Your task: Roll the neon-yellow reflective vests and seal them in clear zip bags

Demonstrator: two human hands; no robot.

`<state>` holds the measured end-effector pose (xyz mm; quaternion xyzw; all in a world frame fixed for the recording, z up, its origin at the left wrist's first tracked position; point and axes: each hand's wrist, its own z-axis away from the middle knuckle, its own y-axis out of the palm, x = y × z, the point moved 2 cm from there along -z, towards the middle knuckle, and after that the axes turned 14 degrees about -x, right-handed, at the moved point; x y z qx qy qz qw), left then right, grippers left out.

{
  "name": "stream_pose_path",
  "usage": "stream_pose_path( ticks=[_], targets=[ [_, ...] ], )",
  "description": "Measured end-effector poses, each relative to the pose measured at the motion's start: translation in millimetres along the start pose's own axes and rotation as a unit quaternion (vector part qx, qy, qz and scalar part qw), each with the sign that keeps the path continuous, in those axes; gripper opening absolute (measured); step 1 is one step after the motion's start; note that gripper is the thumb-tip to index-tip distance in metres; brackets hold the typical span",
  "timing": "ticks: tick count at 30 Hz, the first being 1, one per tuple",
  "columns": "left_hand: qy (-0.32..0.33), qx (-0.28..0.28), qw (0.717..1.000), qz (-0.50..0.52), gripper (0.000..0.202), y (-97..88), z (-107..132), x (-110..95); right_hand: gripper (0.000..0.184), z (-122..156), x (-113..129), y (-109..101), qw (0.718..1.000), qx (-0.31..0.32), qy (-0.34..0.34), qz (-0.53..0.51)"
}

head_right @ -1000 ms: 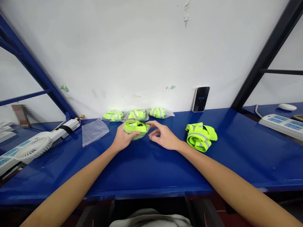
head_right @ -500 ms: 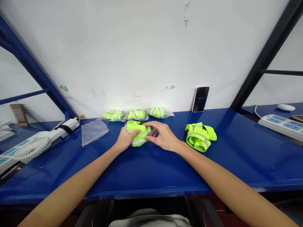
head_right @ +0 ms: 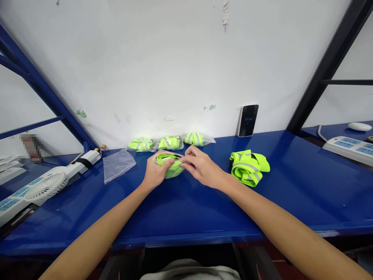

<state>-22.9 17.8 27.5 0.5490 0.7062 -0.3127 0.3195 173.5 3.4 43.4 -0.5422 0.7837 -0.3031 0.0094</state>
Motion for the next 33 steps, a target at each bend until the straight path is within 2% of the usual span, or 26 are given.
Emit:
stream_pose_path(
  ticks=[4, 9, 11, 13, 16, 18, 21, 25, 27, 29, 30, 31, 33],
  targets=[
    [0.034, -0.007, 0.999, -0.027, 0.027, -0.7, 2, -4, 0.022, -1, 5, -2, 0.999, 0.028, -0.014, 0.015],
    [0.159, -0.018, 0.98, -0.114, 0.025, 0.7, 7, -9, 0.029, -1, 6, 0, 0.997, 0.057, -0.022, 0.045],
    [0.188, -0.024, 0.969, -0.158, 0.029, 0.5, 7, -8, 0.025, 0, 6, 3, 0.997, 0.054, -0.026, 0.053],
    [0.191, -0.041, 0.962, -0.191, 0.035, -1.1, 7, -7, 0.021, 2, 6, 7, 0.997, 0.044, -0.024, 0.052],
    [0.196, -0.044, 0.961, -0.188, 0.039, -3.6, 5, -7, 0.026, 4, 5, 13, 0.999, 0.038, -0.007, 0.018],
    [0.215, -0.024, 0.962, -0.17, 0.038, -3.9, 5, -7, 0.022, 6, 5, 17, 0.999, 0.045, -0.002, -0.006],
    [0.246, 0.0, 0.958, -0.147, 0.038, -3.6, 5, -6, 0.018, 7, 1, 22, 0.998, 0.044, -0.028, 0.019],
    [0.237, 0.042, 0.964, -0.112, 0.033, -3.0, 4, -3, 0.018, 8, -9, 26, 0.998, 0.007, -0.059, 0.03],
    [0.225, 0.06, 0.966, -0.113, 0.031, -3.4, 3, -2, 0.018, 9, -15, 27, 0.999, -0.029, -0.04, -0.001],
    [0.222, 0.067, 0.963, -0.135, 0.057, -4.4, 2, -1, 0.016, 10, -21, 26, 0.998, -0.063, -0.002, -0.023],
    [0.223, 0.065, 0.961, -0.147, 0.064, -5.2, 1, -1, 0.014, 10, -23, 26, 0.997, -0.073, 0.018, -0.028],
    [0.223, 0.06, 0.96, -0.155, 0.062, -6.1, 0, 0, 0.013, 11, -25, 26, 0.996, -0.076, 0.038, -0.03],
    [0.209, 0.048, 0.965, -0.154, 0.042, -8.0, -3, 2, 0.011, 12, -27, 26, 0.994, -0.082, 0.064, -0.03]
  ],
)
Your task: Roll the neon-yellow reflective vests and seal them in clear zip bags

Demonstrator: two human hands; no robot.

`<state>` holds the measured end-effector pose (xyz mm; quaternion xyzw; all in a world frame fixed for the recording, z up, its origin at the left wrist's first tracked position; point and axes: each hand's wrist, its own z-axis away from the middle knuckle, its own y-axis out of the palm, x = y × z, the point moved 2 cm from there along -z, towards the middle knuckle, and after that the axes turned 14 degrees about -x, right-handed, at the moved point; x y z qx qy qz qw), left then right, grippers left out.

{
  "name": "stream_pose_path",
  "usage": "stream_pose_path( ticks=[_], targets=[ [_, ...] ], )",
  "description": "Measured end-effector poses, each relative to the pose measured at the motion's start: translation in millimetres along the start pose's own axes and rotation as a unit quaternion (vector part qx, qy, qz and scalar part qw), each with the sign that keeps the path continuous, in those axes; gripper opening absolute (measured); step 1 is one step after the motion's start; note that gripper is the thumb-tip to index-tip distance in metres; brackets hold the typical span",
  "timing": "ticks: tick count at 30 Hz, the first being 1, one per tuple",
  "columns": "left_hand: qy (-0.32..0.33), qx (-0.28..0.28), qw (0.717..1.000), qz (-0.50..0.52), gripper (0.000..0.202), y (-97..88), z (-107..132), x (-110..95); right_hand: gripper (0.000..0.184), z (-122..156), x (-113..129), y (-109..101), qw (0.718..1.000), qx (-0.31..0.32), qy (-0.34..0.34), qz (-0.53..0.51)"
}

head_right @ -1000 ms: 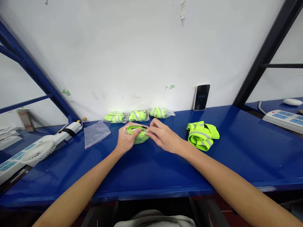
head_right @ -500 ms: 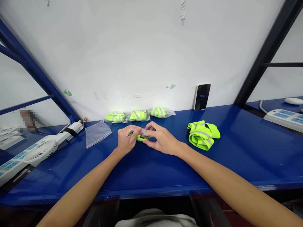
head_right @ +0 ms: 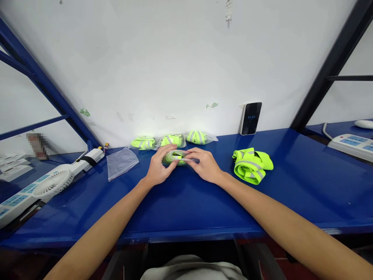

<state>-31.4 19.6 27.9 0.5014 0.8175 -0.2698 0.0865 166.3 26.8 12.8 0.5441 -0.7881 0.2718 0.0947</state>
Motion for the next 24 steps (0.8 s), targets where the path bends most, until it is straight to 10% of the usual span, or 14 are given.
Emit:
stream_pose_path(
  ticks=[7, 12, 24],
  targets=[
    [-0.171, -0.063, 0.972, 0.151, 0.019, 2.6, -4, 8, 0.06, -3, -2, -4, 0.986, -0.083, 0.118, -0.081],
    [-0.201, -0.097, 0.959, 0.173, 0.016, 3.2, -8, 2, 0.047, -5, 1, 0, 0.985, 0.015, 0.134, -0.104],
    [-0.17, -0.093, 0.955, 0.223, 0.024, 0.0, -4, -4, 0.024, -7, 9, -1, 0.968, -0.059, 0.179, -0.165]
  ],
)
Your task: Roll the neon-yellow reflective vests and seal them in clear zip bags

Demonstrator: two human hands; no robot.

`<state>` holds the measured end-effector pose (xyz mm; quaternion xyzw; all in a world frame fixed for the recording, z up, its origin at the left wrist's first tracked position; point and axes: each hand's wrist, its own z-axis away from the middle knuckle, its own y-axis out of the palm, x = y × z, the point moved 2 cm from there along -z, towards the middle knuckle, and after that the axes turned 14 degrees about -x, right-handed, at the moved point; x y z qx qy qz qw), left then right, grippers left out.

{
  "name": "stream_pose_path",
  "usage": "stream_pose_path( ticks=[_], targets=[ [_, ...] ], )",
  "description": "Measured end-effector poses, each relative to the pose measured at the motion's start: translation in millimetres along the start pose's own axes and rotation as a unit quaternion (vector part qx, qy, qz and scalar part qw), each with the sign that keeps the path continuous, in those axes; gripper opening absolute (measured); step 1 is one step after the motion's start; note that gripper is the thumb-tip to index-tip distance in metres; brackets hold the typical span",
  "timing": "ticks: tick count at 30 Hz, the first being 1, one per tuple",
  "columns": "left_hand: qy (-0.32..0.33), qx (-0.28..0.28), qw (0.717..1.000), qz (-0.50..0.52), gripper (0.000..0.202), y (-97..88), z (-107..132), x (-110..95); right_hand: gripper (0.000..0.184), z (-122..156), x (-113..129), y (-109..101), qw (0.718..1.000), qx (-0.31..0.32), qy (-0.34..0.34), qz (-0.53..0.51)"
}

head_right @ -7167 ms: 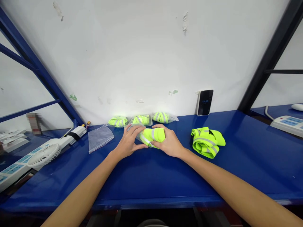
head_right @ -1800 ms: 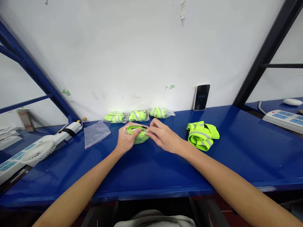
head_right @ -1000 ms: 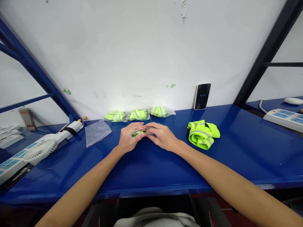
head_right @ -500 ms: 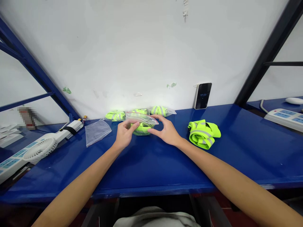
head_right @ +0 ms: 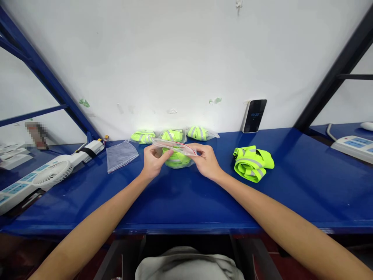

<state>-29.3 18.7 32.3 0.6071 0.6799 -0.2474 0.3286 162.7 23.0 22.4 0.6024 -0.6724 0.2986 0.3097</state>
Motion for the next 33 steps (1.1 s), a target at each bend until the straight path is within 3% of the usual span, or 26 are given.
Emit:
stream_pose_path(
  ticks=[5, 9, 12, 15, 17, 23, 26, 30, 33],
  targets=[
    [0.014, 0.026, 0.999, -0.029, 0.032, 1.2, 1, 1, 0.024, 0, -2, 2, 1.0, -0.004, 0.028, -0.003],
    [0.055, -0.009, 0.99, -0.128, 0.019, 2.3, 0, 1, 0.03, 2, 3, 2, 0.999, -0.033, -0.001, 0.01],
    [0.13, -0.031, 0.978, -0.16, 0.013, -1.5, 0, 1, 0.027, 3, 12, 0, 0.992, -0.056, -0.092, 0.059],
    [0.192, -0.016, 0.968, -0.161, 0.011, -7.8, -1, 6, 0.012, 3, 17, -3, 0.964, -0.036, -0.218, 0.15],
    [0.206, -0.001, 0.962, -0.177, 0.01, -11.1, -3, 8, 0.01, 1, 16, -6, 0.948, -0.016, -0.257, 0.188],
    [0.235, 0.033, 0.947, -0.218, 0.024, -8.7, 1, -6, 0.013, -3, 9, -13, 0.959, 0.03, -0.212, 0.186],
    [0.184, 0.028, 0.964, -0.19, 0.016, -7.9, 2, -10, 0.017, 0, 13, -11, 0.951, 0.063, -0.237, 0.19],
    [0.022, 0.025, 0.989, -0.145, 0.033, -8.6, 0, 1, 0.02, 2, 16, -7, 0.956, 0.068, -0.212, 0.19],
    [-0.022, 0.039, 0.991, -0.124, 0.04, -7.0, 0, 5, 0.019, 1, 15, -5, 0.968, 0.05, -0.175, 0.175]
  ],
)
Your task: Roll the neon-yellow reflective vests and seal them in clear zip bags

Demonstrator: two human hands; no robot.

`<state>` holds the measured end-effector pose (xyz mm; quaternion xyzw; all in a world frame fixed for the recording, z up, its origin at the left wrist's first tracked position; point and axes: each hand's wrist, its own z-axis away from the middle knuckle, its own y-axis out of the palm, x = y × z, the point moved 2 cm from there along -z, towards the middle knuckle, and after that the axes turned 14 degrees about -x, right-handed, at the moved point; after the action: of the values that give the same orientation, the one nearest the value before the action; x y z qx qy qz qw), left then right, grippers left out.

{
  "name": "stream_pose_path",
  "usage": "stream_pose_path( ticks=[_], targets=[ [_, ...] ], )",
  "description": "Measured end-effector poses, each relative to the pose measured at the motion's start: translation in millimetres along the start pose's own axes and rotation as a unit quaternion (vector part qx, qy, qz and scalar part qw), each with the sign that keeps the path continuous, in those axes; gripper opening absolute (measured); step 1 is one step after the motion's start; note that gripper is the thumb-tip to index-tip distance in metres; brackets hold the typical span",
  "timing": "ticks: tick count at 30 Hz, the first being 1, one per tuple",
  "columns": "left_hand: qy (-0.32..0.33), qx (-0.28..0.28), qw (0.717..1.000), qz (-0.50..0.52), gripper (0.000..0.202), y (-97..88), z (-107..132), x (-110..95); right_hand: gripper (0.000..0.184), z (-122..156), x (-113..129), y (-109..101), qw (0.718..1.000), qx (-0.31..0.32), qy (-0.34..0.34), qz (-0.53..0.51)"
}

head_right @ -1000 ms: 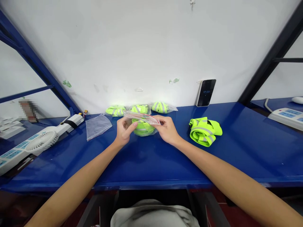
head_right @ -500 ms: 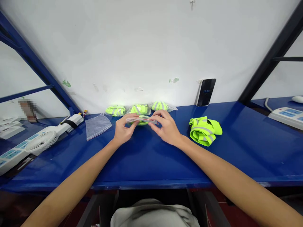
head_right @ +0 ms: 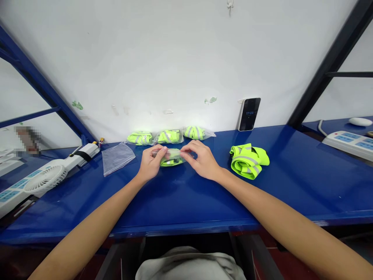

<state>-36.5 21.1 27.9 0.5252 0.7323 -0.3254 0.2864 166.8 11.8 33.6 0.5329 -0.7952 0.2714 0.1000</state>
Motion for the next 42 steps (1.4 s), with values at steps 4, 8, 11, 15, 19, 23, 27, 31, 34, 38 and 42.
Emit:
stream_pose_path(
  ticks=[4, 8, 11, 15, 19, 23, 27, 31, 34, 38, 42],
  targets=[
    [-0.006, 0.017, 1.0, 0.006, 0.043, 1.0, 2, -1, 0.024, 0, -5, 0, 0.999, -0.003, 0.044, -0.015],
    [0.008, 0.03, 0.998, 0.05, 0.033, -1.1, 5, -1, 0.027, -1, -14, -1, 0.999, 0.0, 0.033, 0.022],
    [0.03, 0.071, 0.995, 0.059, 0.029, 0.2, 8, 0, 0.028, -3, -22, -3, 0.998, -0.004, 0.034, 0.058],
    [0.05, 0.049, 0.997, -0.01, 0.027, 3.8, 8, 2, 0.029, -4, -27, -3, 0.997, 0.0, 0.039, 0.074],
    [0.018, 0.019, 0.999, -0.034, 0.034, 5.4, 7, 3, 0.028, -3, -23, -4, 0.997, 0.005, 0.034, 0.07],
    [0.03, 0.06, 0.997, -0.036, 0.034, 6.0, 7, 1, 0.024, 1, -14, 0, 0.996, 0.04, -0.019, 0.08],
    [0.037, 0.085, 0.995, -0.033, 0.033, 6.7, 7, 0, 0.015, 3, -7, 4, 0.992, 0.078, -0.051, 0.091],
    [0.025, 0.078, 0.997, -0.007, 0.026, 7.1, 6, 2, 0.016, 4, -5, 4, 0.992, 0.089, -0.032, 0.086],
    [0.028, 0.057, 0.998, -0.017, 0.023, 7.4, 6, 3, 0.016, 4, -5, 4, 0.993, 0.089, -0.018, 0.076],
    [0.057, 0.052, 0.995, -0.069, 0.021, 9.0, 8, 1, 0.012, 5, -4, 6, 0.993, 0.082, -0.014, 0.084],
    [0.086, 0.073, 0.989, -0.093, 0.02, 10.6, 10, -1, 0.011, 6, -1, 6, 0.992, 0.087, -0.024, 0.09]
  ],
)
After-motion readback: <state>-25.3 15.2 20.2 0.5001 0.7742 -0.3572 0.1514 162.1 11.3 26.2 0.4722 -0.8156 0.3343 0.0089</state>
